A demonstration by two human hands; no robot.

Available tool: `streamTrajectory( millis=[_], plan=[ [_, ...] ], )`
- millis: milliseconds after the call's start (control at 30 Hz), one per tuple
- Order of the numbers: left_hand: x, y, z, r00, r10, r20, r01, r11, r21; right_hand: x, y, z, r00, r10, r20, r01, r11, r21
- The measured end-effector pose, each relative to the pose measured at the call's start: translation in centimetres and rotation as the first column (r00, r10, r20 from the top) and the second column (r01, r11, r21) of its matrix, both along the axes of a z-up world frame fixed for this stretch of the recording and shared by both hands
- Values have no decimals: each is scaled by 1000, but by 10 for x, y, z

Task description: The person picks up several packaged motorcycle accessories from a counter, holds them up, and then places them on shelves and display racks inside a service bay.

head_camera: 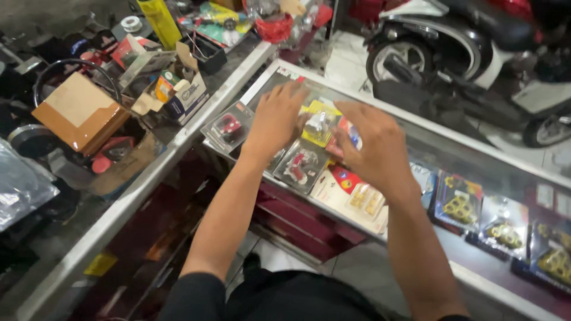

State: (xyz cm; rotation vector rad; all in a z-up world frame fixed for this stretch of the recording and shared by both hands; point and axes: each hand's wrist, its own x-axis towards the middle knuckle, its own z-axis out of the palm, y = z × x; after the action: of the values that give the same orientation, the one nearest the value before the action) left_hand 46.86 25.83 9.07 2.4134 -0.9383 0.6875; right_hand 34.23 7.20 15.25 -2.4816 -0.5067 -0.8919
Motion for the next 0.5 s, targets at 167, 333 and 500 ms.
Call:
streamTrajectory(
  millis=[167, 333, 500],
  plan=[
    [63, -2, -20, 982, 14, -188, -1, 998, 66, 30, 16, 3, 995, -75, -60, 72, 997, -41],
    [116, -8, -53, 903, 116, -414, -18, 972, 232, 64, 37, -12, 989, -64, -132, 49, 992, -117],
    [142, -17, -75, 769, 166, -617, 19, 959, 281, 103, 53, -30, 936, -130, -328, 56, 972, -227]
  ],
)
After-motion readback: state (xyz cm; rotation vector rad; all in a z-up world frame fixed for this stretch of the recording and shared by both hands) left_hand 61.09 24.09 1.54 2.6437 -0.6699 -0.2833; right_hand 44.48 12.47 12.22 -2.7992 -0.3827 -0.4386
